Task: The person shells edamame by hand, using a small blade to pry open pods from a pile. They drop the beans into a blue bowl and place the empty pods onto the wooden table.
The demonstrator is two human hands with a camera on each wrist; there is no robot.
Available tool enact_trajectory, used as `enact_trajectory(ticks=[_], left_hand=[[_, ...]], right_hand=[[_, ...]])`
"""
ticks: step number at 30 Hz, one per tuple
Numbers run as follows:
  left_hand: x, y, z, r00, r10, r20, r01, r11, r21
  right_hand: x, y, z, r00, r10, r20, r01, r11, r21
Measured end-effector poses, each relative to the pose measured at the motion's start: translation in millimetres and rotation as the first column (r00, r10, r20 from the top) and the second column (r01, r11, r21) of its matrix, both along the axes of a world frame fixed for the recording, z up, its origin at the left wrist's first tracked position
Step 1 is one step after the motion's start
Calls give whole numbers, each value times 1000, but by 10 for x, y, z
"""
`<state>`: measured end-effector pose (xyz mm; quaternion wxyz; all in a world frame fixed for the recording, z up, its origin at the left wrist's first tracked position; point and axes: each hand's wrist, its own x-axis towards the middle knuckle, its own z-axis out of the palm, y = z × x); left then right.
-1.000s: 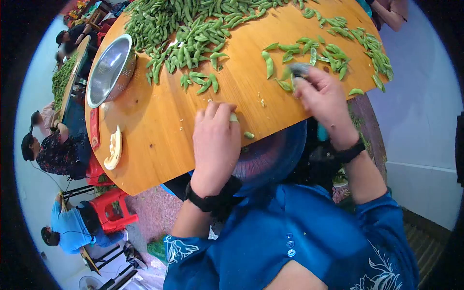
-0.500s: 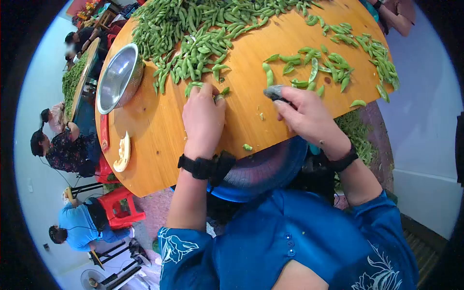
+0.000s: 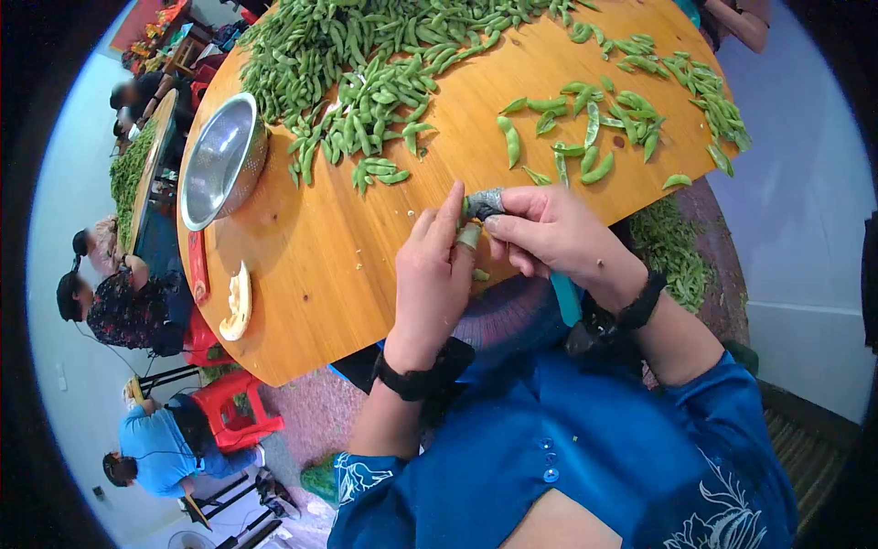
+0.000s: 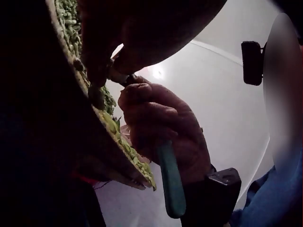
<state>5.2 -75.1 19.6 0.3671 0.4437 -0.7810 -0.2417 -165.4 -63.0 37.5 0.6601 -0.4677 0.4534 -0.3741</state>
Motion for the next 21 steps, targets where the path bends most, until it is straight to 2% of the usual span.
enact_trajectory(ticks=[2, 5, 10, 14, 16, 20, 21], left_hand=[[11, 27, -2, 1000, 17, 9, -17, 999, 34], [48, 30, -92, 998, 46, -36, -42, 994, 105], [93, 19, -92, 995, 93, -43, -89, 992, 93], [133, 7, -129, 994, 66, -90, -54, 990, 126], [151, -1, -180, 959, 73, -273, 8, 959, 284], [193, -22, -163, 915, 61, -400, 107, 917, 384], [209, -44, -149, 870, 64, -488, 193, 868, 458]], right_hand=[[31, 31, 13, 999, -19, 50, 14, 996, 83], [59, 83, 0, 996, -41, 84, 32, 994, 108], [145, 133, -15, 997, -55, 57, 49, 995, 90], [229, 141, -8, 992, -121, 33, 117, 989, 95], [276, 138, -76, 984, -154, 85, 144, 983, 112], [328, 150, -40, 955, -224, 194, 185, 962, 201], [325, 147, -40, 954, -229, 193, 190, 961, 203]])
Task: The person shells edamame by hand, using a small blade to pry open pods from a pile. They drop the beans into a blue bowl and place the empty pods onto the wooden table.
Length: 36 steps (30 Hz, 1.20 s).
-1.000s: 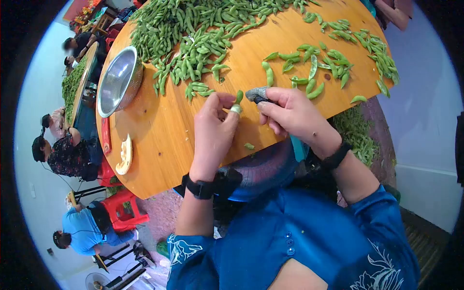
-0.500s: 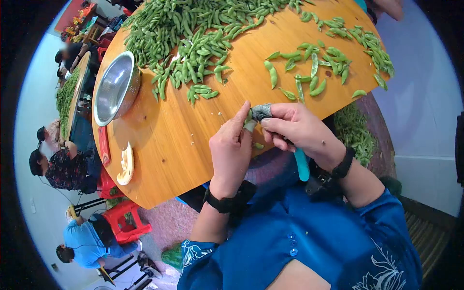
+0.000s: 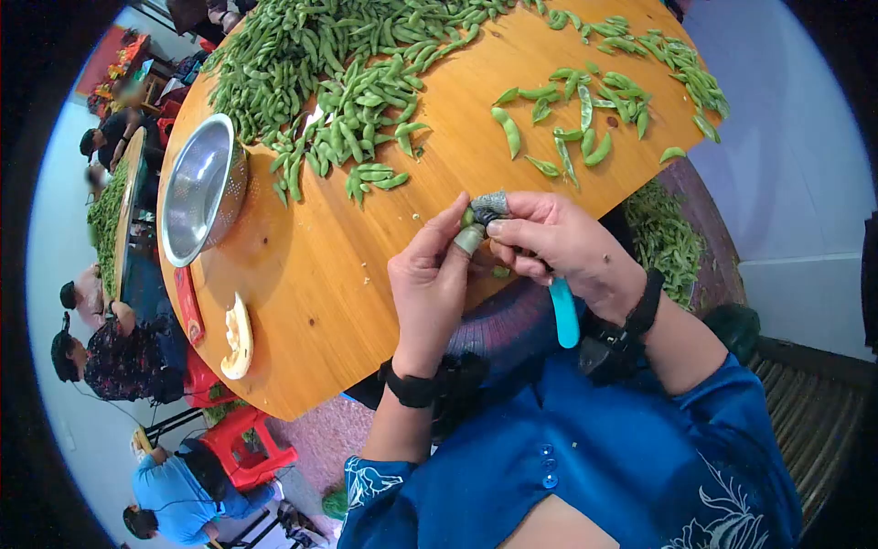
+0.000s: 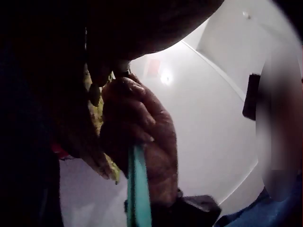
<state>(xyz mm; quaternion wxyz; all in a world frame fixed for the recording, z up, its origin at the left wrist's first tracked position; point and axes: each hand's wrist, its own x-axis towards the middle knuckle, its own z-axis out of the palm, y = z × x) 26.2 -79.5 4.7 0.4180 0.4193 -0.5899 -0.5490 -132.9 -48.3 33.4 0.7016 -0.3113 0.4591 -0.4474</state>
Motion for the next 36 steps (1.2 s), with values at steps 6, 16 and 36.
enact_trajectory(ticks=[6, 16, 36], left_hand=[[101, -57, 51, 953, -110, -283, 180, 955, 235], [146, -143, -9, 865, -56, -499, 230, 928, 294], [-145, 69, 202, 977, -130, 169, 118, 990, 82]], right_hand=[[-78, -19, -8, 973, 49, 224, -64, 996, 62], [202, 35, 29, 981, -112, -161, 75, 972, -221], [-316, -2, 51, 996, 91, -18, -92, 992, -85]])
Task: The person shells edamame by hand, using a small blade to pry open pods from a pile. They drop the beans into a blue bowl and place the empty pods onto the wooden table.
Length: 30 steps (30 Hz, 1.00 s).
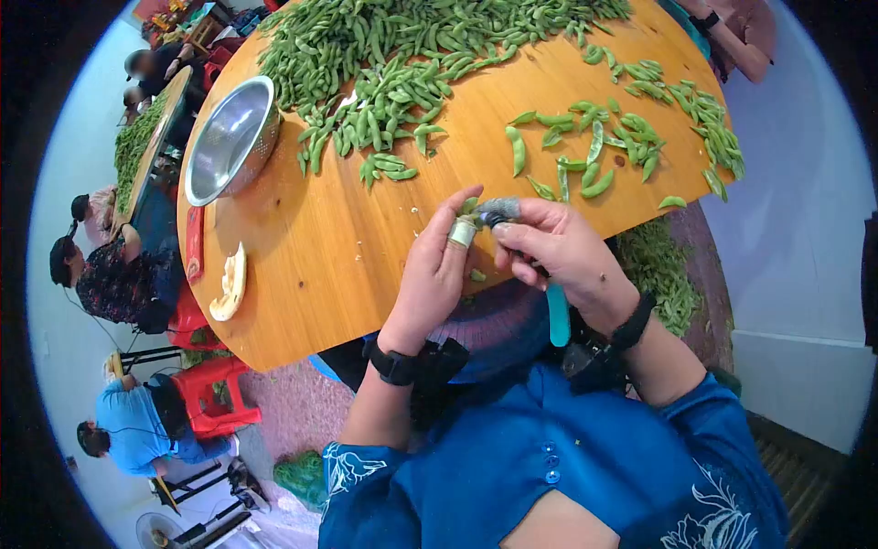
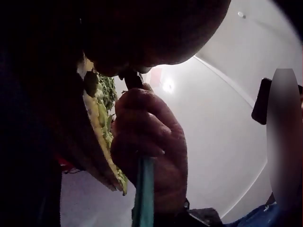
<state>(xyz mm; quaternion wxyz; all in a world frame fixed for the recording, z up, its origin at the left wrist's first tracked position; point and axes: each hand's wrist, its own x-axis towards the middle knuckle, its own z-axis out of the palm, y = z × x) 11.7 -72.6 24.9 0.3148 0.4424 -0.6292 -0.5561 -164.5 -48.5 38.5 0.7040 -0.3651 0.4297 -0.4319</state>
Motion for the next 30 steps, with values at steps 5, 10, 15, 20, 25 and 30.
enact_trajectory(ticks=[5, 10, 15, 20, 25, 30], left_hand=[[-36, -26, 22, 998, 62, -8, -62, 988, -143], [-110, -85, 114, 960, -98, 264, 178, 938, -297], [-92, -82, 80, 1000, 12, -1, -12, 997, -79], [-129, 71, 22, 924, 351, 153, -293, 906, -307], [-263, 219, 55, 965, 262, 28, -251, 947, -201], [-221, 318, 59, 963, 208, -174, -205, 978, 33]], right_hand=[[-142, -96, 24, 964, -139, -225, 99, 979, -180], [-83, -192, 10, 861, -147, -488, -65, 918, -391], [-112, -251, -87, 824, -218, -523, -26, 908, -419], [-28, -170, -51, 690, -465, -555, 94, 818, -568], [98, -41, -28, 693, -504, -516, 51, 748, -662], [3, 2, -37, 884, -198, -423, -23, 886, -463]])
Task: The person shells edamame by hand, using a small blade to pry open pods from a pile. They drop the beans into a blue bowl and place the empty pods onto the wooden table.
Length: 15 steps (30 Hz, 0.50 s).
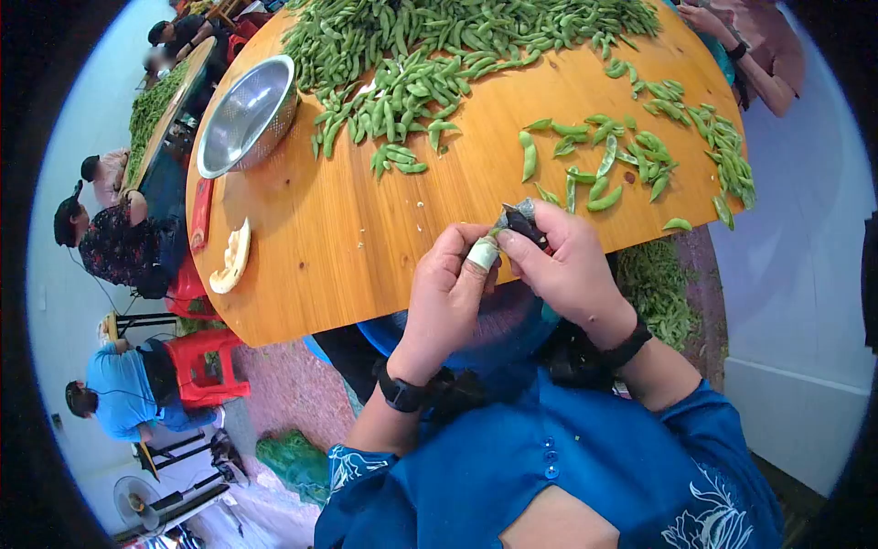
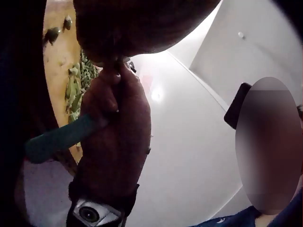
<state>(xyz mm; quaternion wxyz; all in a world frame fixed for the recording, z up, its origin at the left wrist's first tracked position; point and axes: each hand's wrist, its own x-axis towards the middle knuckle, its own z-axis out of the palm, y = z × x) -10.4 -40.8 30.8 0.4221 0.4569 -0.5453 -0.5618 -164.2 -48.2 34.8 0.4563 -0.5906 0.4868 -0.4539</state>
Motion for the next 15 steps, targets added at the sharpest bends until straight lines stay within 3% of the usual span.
enact_trajectory(ticks=[1, 3, 6, 8, 9, 10, 11, 12, 13, 14, 15], left_hand=[[13, 2, -26, 998, -25, -53, 27, 999, 30], [32, 14, -51, 993, -45, -106, 51, 997, 60], [58, 35, -67, 974, -63, -218, 93, 988, 127], [92, 51, -77, 926, 21, -377, 90, 958, 274], [134, 79, -42, 927, 21, -374, 90, 957, 276], [193, 133, 21, 984, -17, -176, 57, 973, 223], [258, 183, 61, 999, -41, 32, 36, 986, 161], [347, 231, 37, 999, -42, 33, 37, 986, 162], [452, 289, -17, 956, -132, 262, 154, 986, -65], [509, 348, -55, 858, -154, 490, 310, 916, -255], [519, 415, -68, 857, -154, 491, 310, 916, -253]], right_hand=[[-25, -1, 15, 1000, 5, -1, -5, 1000, 3], [-70, -4, 80, 950, 101, 295, -200, 924, 326], [-106, -18, 109, 900, 92, 427, -283, 868, 409], [-131, -35, 99, 872, 122, 474, -347, 837, 423], [-149, -43, 95, 842, 147, 518, -407, 805, 432], [-181, -51, 106, 842, 145, 519, -406, 805, 433], [-223, -67, 132, 914, 70, 401, -254, 867, 429], [-271, -88, 141, 960, -20, 279, -99, 910, 403], [-349, -117, 105, 959, -23, 282, -97, 909, 405], [-450, -157, 47, 983, -49, 177, -18, 935, 355], [-508, -179, 3, 994, -80, 71, 56, 954, 295]])
